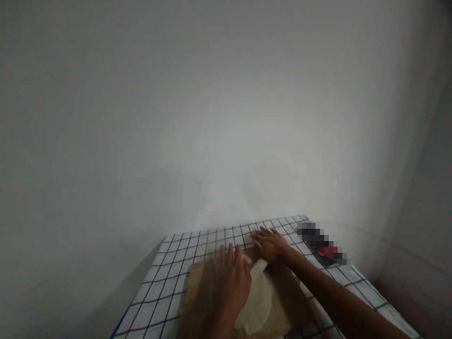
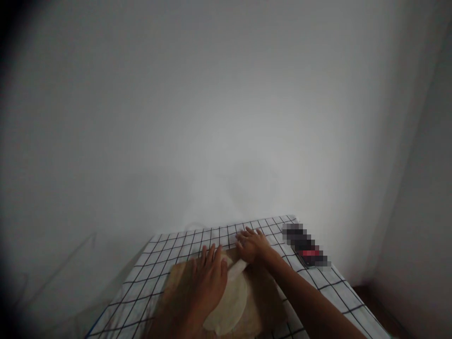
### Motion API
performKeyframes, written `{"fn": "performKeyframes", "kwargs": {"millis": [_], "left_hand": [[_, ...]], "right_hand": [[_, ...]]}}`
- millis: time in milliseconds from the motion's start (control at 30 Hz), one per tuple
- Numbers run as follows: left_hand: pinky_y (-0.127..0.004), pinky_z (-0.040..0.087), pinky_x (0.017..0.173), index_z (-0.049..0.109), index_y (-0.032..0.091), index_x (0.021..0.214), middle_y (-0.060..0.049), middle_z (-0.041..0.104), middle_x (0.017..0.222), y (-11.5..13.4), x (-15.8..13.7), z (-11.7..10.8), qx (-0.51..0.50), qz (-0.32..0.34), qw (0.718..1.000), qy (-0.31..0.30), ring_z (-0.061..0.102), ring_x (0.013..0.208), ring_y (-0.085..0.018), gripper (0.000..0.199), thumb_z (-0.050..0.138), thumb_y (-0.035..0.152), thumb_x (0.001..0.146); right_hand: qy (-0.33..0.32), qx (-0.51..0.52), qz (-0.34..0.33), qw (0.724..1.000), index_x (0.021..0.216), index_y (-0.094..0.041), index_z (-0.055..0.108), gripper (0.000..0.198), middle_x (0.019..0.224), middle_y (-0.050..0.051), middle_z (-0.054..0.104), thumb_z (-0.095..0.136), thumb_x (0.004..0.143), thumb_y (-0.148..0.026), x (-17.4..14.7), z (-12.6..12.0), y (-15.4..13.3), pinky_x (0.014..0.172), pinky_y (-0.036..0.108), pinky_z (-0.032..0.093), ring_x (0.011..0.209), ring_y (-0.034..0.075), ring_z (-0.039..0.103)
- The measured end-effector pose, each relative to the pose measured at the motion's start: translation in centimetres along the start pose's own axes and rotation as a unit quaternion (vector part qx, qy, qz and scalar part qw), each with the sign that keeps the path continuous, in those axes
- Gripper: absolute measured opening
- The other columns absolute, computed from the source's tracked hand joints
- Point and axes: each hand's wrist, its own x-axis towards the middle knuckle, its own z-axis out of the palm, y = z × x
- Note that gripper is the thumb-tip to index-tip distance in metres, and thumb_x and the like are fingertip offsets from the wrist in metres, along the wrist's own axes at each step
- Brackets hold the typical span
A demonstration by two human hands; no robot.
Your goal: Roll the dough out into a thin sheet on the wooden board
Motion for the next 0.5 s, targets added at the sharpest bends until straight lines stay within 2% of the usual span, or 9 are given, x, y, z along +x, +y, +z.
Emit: {"fn": "performKeyframes", "kwargs": {"millis": [133, 267, 367, 433, 500], "left_hand": [[-0.065, 0.031, 0.113, 0.050, 0.015, 0.144, -0.012, 0.042, 0.154, 1.0, -0.7, -0.7, -0.023, 0.021, 0.999, -0.010, 0.030, 0.146, -0.037, 0.047, 0.037, 0.028, 0.101], [-0.065, 0.025, 0.116, 0.050, 0.015, 0.144, -0.012, 0.042, 0.154, 1.5, -1.6, -1.0, -0.042, 0.042, 0.998, 0.009, 0.028, 0.147, -0.036, 0.048, 0.039, 0.032, 0.101], [-0.061, 0.026, 0.117, 0.049, 0.016, 0.144, -0.011, 0.044, 0.153, 2.2, -2.6, -1.5, -0.055, 0.065, 0.996, 0.040, 0.028, 0.147, -0.034, 0.047, 0.040, 0.031, 0.100], [-0.056, 0.029, 0.118, 0.052, 0.017, 0.141, -0.009, 0.047, 0.152, 2.7, -3.4, -2.3, -0.075, 0.073, 0.992, 0.066, 0.031, 0.146, -0.031, 0.044, 0.043, 0.031, 0.100], [-0.050, 0.033, 0.115, 0.059, 0.020, 0.132, -0.008, 0.052, 0.147, 2.8, -4.1, -3.3, -0.107, 0.069, 0.989, 0.072, 0.038, 0.142, -0.029, 0.037, 0.045, 0.031, 0.099]], "right_hand": [[0.007, -0.011, 0.018, 1.000, 0.145, -0.025, 0.050, 0.051, 0.153, 0.007, 0.045, 0.025, 0.104, -0.043, -3.4, -0.2, 0.4, 0.117, 0.058, 0.018, 0.148, 0.027, 0.026], [0.043, -0.019, 0.021, 0.999, 0.147, -0.022, 0.046, 0.052, 0.157, 0.008, 0.040, 0.023, 0.104, -0.041, -6.7, -0.6, 0.0, 0.117, 0.054, 0.021, 0.147, 0.027, 0.028], [0.102, -0.014, -0.001, 0.995, 0.146, -0.023, 0.046, 0.049, 0.151, 0.009, 0.047, 0.023, 0.105, -0.036, -8.8, -0.9, -0.6, 0.115, 0.050, 0.025, 0.139, 0.025, 0.040], [0.123, -0.007, -0.023, 0.992, 0.140, -0.024, 0.052, 0.046, 0.137, 0.010, 0.059, 0.024, 0.105, -0.033, -9.7, -1.1, -1.0, 0.110, 0.046, 0.030, 0.124, 0.024, 0.053], [0.124, 0.004, -0.036, 0.992, 0.135, -0.024, 0.056, 0.043, 0.123, 0.009, 0.067, 0.027, 0.104, -0.031, -10.0, -1.2, -1.2, 0.103, 0.043, 0.035, 0.112, 0.023, 0.059]]}}
